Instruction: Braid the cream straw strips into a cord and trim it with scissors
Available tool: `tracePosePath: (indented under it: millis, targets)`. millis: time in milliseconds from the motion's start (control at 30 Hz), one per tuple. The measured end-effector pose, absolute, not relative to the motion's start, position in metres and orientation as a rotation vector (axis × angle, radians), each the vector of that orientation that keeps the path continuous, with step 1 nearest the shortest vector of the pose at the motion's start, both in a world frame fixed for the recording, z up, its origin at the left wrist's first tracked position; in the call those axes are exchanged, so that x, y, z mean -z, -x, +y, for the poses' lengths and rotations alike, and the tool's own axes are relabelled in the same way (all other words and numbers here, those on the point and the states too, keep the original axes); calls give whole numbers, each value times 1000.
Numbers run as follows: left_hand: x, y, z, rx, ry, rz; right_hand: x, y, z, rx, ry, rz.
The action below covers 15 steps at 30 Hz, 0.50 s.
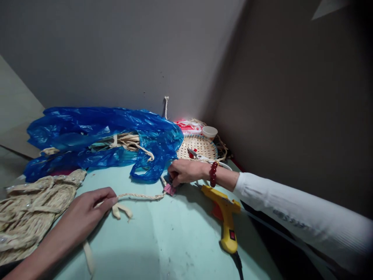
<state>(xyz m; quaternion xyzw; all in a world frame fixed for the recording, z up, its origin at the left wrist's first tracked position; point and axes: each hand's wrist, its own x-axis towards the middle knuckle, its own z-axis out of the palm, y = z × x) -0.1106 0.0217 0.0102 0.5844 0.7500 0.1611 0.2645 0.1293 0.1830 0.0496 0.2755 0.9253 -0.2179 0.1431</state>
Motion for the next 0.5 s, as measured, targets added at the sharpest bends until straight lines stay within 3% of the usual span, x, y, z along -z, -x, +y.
tracePosePath:
  millis: [500]
  targets:
    - [0,115,30,-451,-1659,2022,-51,-129,192,860,-731,2588]
